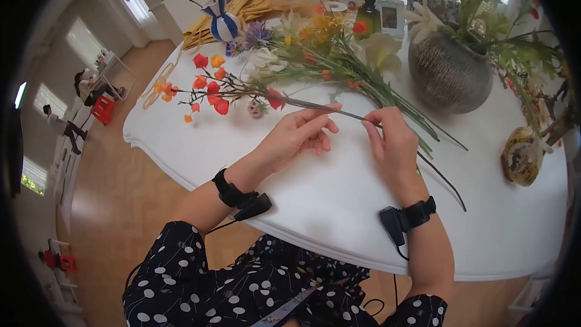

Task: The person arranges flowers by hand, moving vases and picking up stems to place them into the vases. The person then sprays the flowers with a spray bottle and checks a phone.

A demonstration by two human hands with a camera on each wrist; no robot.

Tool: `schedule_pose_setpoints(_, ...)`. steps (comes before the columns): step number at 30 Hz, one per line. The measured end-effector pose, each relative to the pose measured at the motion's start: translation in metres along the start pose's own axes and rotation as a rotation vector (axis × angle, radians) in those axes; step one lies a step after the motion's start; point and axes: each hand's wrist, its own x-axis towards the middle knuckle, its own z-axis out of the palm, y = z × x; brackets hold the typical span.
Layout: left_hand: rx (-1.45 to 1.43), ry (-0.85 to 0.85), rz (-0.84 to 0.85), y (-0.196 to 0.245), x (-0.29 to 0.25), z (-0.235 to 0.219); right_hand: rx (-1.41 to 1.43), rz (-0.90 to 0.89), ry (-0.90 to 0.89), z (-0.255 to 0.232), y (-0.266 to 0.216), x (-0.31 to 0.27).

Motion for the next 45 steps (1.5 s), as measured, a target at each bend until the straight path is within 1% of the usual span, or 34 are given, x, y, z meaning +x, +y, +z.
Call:
schedule_pose_setpoints(3, -0.063, 0.012, 0.028, -0.007, 0.003, 0.008, -0.009, -0.024, -0.013, 0.001, 0.001, 0.000)
schedule_pose_setpoints(5, -0.046, 0.027, 0.059, -0.011, 0.004, 0.007, -0.020, -0.029, -0.015, 0.001, 0.000, 0.000)
schedule_pose_setpoints(7, -0.031, 0.054, 0.105, -0.012, 0.005, 0.007, -0.027, -0.018, -0.036, 0.001, -0.001, 0.001)
schedule_pose_setpoints(8, -0.035, 0.101, 0.159, -0.013, 0.005, 0.009, -0.024, -0.023, -0.031, 0.001, -0.001, 0.001)
schedule_pose_setpoints(9, -0.031, 0.102, 0.161, -0.011, 0.005, 0.008, -0.031, -0.015, -0.024, 0.001, -0.001, 0.001)
schedule_pose_setpoints(11, 0.011, 0.138, 0.240, -0.007, 0.002, 0.005, -0.038, -0.008, -0.016, 0.000, -0.002, 0.000)
schedule_pose_setpoints(12, 0.014, 0.139, 0.243, -0.005, 0.001, 0.003, -0.041, -0.009, -0.006, 0.000, -0.002, 0.001)
schedule_pose_setpoints(14, 0.024, 0.215, 0.321, 0.000, -0.001, 0.000, -0.041, -0.017, 0.005, 0.001, 0.000, 0.001)
schedule_pose_setpoints(15, 0.027, 0.219, 0.327, 0.001, -0.002, -0.002, -0.030, -0.020, 0.019, 0.003, 0.003, 0.001)
schedule_pose_setpoints(17, -0.009, 0.310, 0.403, 0.004, -0.004, -0.007, -0.013, -0.034, 0.028, 0.002, 0.005, -0.001)
schedule_pose_setpoints(19, -0.027, 0.338, 0.445, 0.005, -0.004, -0.012, -0.011, 0.012, 0.032, 0.002, 0.000, 0.000)
schedule_pose_setpoints(20, -0.044, 0.359, 0.475, 0.008, -0.006, -0.016, -0.013, 0.046, 0.005, 0.000, -0.005, 0.000)
schedule_pose_setpoints(22, -0.052, 0.383, 0.494, 0.010, -0.008, -0.018, -0.029, 0.013, 0.016, 0.001, -0.010, 0.001)
schedule_pose_setpoints(23, -0.040, 0.422, 0.520, 0.010, -0.009, -0.017, 0.002, -0.022, 0.001, 0.004, -0.009, 0.000)
schedule_pose_setpoints(25, -0.029, 0.401, 0.508, 0.009, -0.008, -0.014, -0.014, 0.009, 0.017, 0.005, -0.003, -0.002)
schedule_pose_setpoints(26, -0.029, 0.414, 0.519, 0.010, -0.008, -0.014, -0.007, -0.005, 0.010, 0.005, -0.003, -0.002)
schedule_pose_setpoints(28, 0.031, 0.389, 0.513, 0.010, -0.010, -0.015, -0.006, 0.002, 0.011, 0.004, -0.003, -0.003)
schedule_pose_setpoints(35, 0.041, 0.402, 0.540, 0.013, -0.020, -0.019, 0.032, 0.018, -0.028, 0.008, -0.003, -0.006)
schedule_pose_setpoints(38, 0.097, 0.419, 0.555, 0.020, -0.027, -0.026, 0.010, -0.033, -0.024, 0.010, 0.000, -0.006)
schedule_pose_setpoints(40, 0.105, 0.448, 0.620, 0.025, -0.032, -0.031, 0.021, -0.010, -0.045, 0.009, 0.001, -0.006)
schedule_pose_setpoints(45, 0.095, 0.478, 0.647, 0.037, -0.044, -0.044, 0.043, 0.049, -0.073, 0.007, -0.001, -0.006)
